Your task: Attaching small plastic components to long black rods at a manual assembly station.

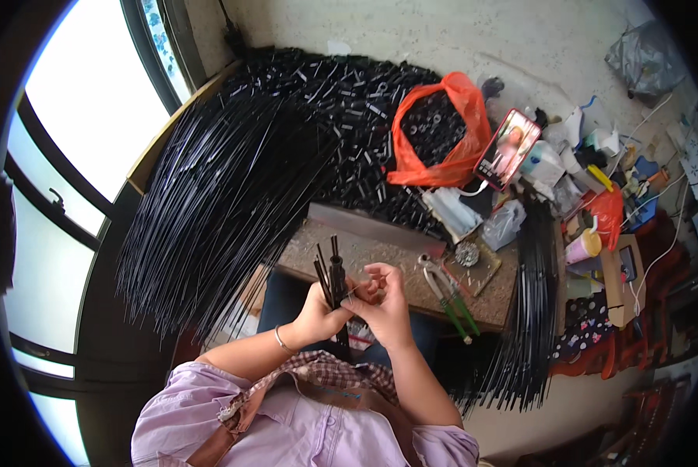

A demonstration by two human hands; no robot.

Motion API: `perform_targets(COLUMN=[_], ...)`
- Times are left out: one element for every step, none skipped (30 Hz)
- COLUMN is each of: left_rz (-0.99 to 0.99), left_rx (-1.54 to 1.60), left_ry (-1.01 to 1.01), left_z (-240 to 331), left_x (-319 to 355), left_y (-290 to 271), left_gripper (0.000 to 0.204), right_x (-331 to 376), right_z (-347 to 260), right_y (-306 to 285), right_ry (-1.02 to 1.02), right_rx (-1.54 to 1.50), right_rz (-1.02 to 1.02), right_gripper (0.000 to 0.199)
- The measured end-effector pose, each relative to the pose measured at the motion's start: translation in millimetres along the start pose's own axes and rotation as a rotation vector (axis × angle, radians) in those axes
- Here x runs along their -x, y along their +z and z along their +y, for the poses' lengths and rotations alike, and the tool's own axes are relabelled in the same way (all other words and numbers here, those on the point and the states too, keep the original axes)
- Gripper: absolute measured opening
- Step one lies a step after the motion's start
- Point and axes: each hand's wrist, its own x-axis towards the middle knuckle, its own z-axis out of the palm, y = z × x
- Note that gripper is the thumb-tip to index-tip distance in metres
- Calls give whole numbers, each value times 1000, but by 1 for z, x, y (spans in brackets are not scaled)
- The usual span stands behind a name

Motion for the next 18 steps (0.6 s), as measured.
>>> perform_targets(left_rz=[-30,-9,5,-9,-62,-40,-20,-87,-181,-251,-306,-345,-269,-249,-215,-46,-46,2], left_rx=[-17,-30,-39,-63,36,-20,-68,-101,-40,23,74,82,125,106,81,259,267,256], left_ry=[-36,-22,-2,-40,-188,-40,94,121,110,152,188,149,104,122,135,143,154,144], left_z=[-4,1,6,6,4,7,16,28,38,52,62,63,67,68,66,64,63,61], left_x=[3,0,-6,-7,-9,-17,-21,-27,-32,-37,-39,-37,-33,-33,-34,-33,-33,-33], left_y=[-3,-5,-4,-4,-8,-10,-11,-14,-16,-19,-26,-34,-31,-38,-45,-41,-36,-33], left_gripper=[27,28,29,30,31,32,32,33,33,33,32,33,25,19,14,13,13,13], right_x=[1,-3,-5,-7,-4,-4,1,5,7,13,15,17,27,31,31,31,32,36], right_z=[0,-7,-15,-7,-14,-19,-26,-35,-40,-50,-56,-53,-59,-59,-52,-41,-27,-9], right_y=[-3,-1,-1,-7,0,7,13,19,17,14,11,1,-13,-25,-38,-54,-72,-88], right_ry=[-111,-227,-348,-482,-415,-538,-645,-795,-986,-1064,-1141,-1229,-1240,-1097,-955,-741,-527,-389], right_rx=[346,429,519,646,688,760,834,905,921,986,1033,1055,1100,1160,1205,1250,1287,1524], right_rz=[49,4,-30,12,49,94,141,199,224,196,153,44,21,38,46,96,151,235], right_gripper=[38,31,23,19,19,18,17,15,14,17,21,24,22,21,20,24,28,30])
